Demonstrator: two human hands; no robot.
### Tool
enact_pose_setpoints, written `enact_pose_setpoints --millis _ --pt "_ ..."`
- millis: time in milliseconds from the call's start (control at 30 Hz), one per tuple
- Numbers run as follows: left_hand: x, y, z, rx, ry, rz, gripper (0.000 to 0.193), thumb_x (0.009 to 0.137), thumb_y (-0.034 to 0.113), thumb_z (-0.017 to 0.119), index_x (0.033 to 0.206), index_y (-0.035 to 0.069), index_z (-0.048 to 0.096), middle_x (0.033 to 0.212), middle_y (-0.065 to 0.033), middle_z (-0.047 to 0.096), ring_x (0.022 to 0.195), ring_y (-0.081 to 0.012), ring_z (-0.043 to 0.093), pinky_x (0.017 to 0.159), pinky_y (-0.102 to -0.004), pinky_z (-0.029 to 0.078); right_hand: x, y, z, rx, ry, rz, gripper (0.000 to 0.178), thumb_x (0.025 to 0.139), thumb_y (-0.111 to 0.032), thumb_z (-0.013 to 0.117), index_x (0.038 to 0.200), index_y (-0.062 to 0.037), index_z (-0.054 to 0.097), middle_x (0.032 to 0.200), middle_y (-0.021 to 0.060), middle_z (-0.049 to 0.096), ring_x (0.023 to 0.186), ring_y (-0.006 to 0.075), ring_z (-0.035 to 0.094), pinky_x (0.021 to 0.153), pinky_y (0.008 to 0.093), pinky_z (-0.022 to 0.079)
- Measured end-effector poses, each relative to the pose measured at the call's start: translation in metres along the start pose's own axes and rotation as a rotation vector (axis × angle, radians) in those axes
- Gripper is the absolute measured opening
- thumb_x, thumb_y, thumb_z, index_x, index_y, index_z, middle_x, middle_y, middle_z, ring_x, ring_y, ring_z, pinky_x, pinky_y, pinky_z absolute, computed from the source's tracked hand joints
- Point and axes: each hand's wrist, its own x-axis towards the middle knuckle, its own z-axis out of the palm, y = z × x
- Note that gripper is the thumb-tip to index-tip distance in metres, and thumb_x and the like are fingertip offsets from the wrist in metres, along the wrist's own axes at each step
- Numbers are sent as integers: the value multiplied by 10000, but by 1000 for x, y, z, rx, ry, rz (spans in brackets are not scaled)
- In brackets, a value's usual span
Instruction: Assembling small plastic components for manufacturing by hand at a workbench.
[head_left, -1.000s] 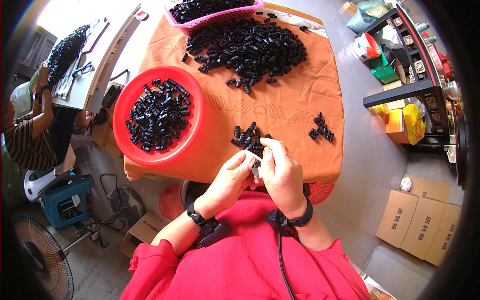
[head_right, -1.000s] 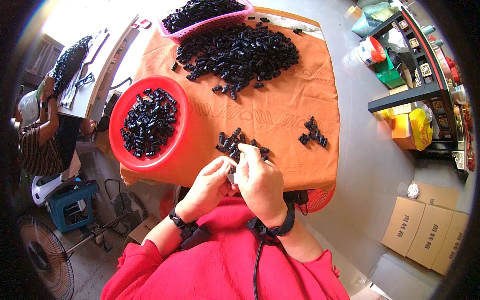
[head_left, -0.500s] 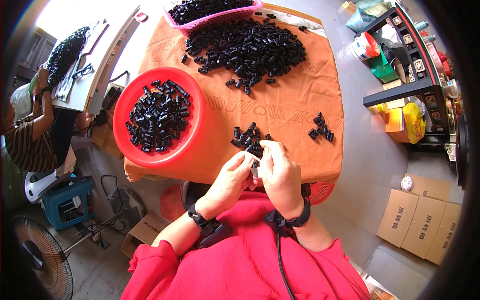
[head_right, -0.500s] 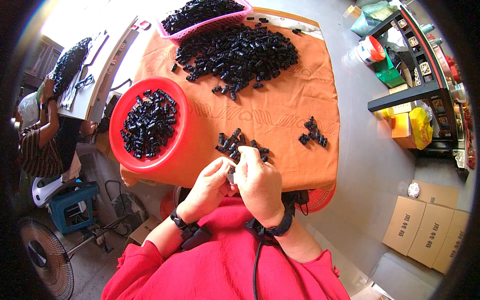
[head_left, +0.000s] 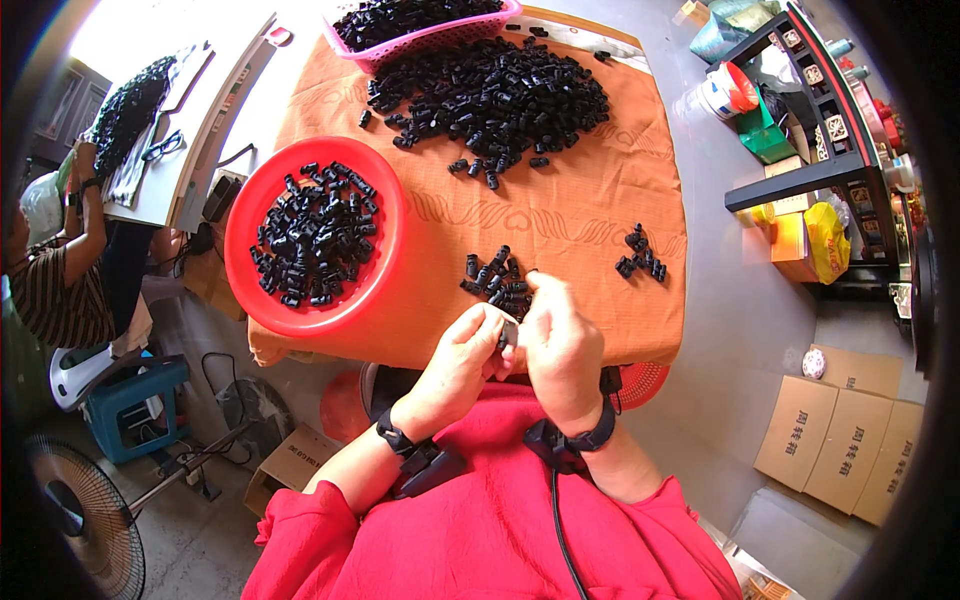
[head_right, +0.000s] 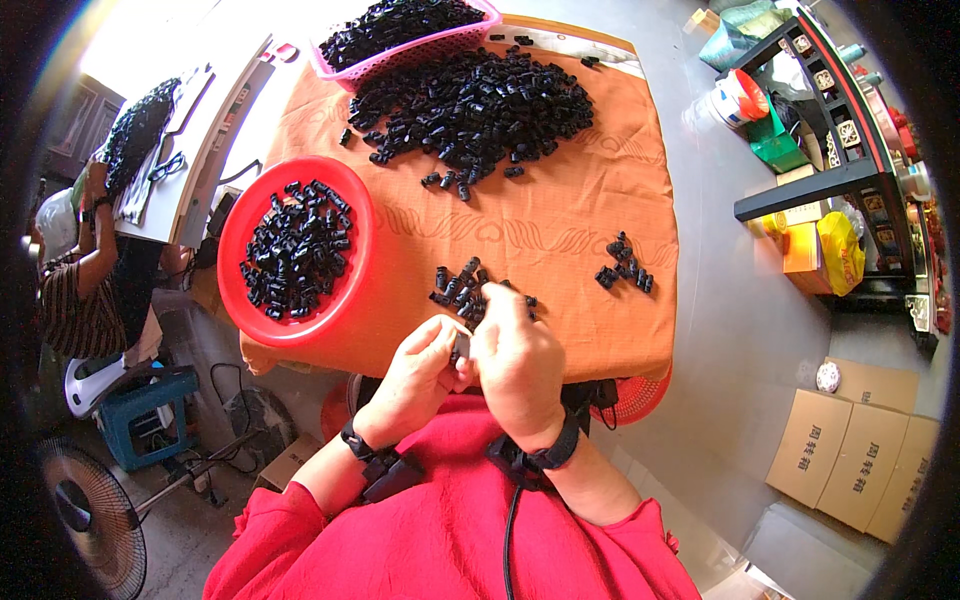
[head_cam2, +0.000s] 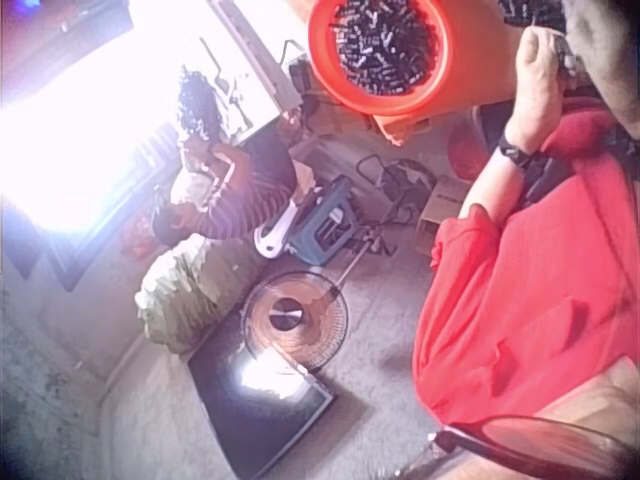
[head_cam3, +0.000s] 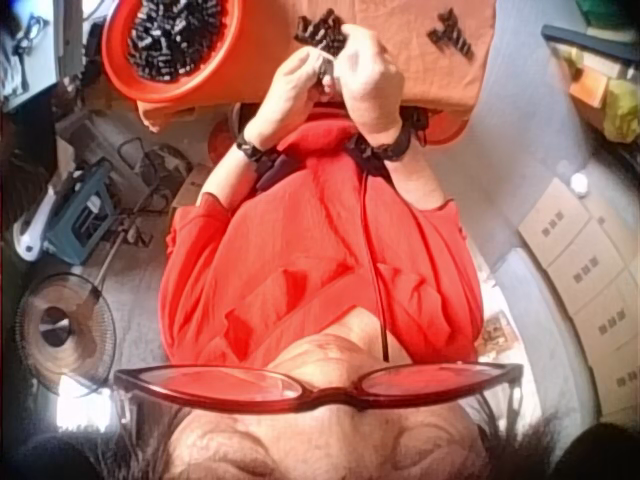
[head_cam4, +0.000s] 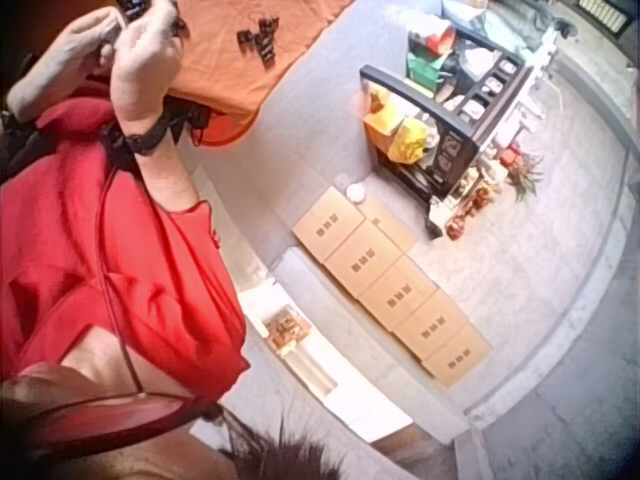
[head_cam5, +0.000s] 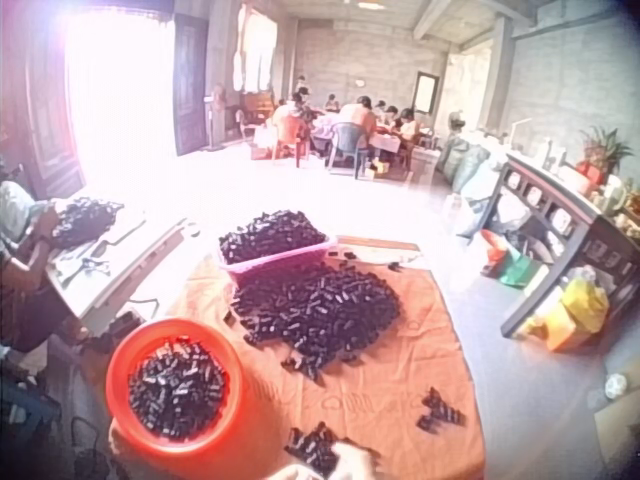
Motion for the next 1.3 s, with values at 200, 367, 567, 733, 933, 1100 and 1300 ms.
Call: enact_pose_setpoints --millis 200,367,567,733,933,1100,1300 --pt "-4 1 -6 -39 10 -42 229 1064 271 524 1049 49 578 786 -5 545 672 -109 478 615 -244 402 13 4 -19 24 116 37 265 926 14 588 1185 -29 622 748 141 660 648 290 667 596 392 525" --pt "1 6 -6 -141 -76 -80 238 1052 266 542 1035 33 582 785 -5 544 671 -116 481 605 -247 401 6 2 -15 35 20 -5 239 916 10 609 1151 -27 637 757 157 667 660 306 675 602 401 528" --pt "1 5 -10 -170 -93 -90 251 1048 281 550 1038 35 595 792 -4 560 672 -113 491 607 -241 407 2 4 -10 72 -27 5 213 919 -6 614 1128 -30 647 762 178 671 680 329 683 603 417 530" --pt "3 3 -16 -206 -123 -92 250 1047 281 560 1101 42 603 814 -8 592 707 -105 530 630 -234 431 2 3 -9 62 -59 -9 210 925 -15 613 1131 -38 650 750 180 668 678 339 681 597 427 529" --pt "2 10 -7 -253 -107 -36 279 1052 322 550 1152 67 604 961 -32 629 843 -122 594 701 -254 486 2 3 -9 74 -63 5 207 930 -22 613 1134 -40 649 752 180 671 683 334 688 594 423 529" --pt "4 10 -16 -252 -178 -78 280 1040 314 575 1164 65 605 1011 -45 643 904 -140 622 752 -273 511 3 3 -13 98 -77 47 190 954 -17 590 1136 -29 641 770 182 680 688 317 697 601 403 536" --pt "5 3 -20 -278 -149 -71 319 988 378 644 1114 88 607 963 -48 644 883 -174 619 751 -277 486 3 6 -16 141 -61 82 175 973 -25 579 1139 -17 636 773 181 678 646 277 697 570 382 533"
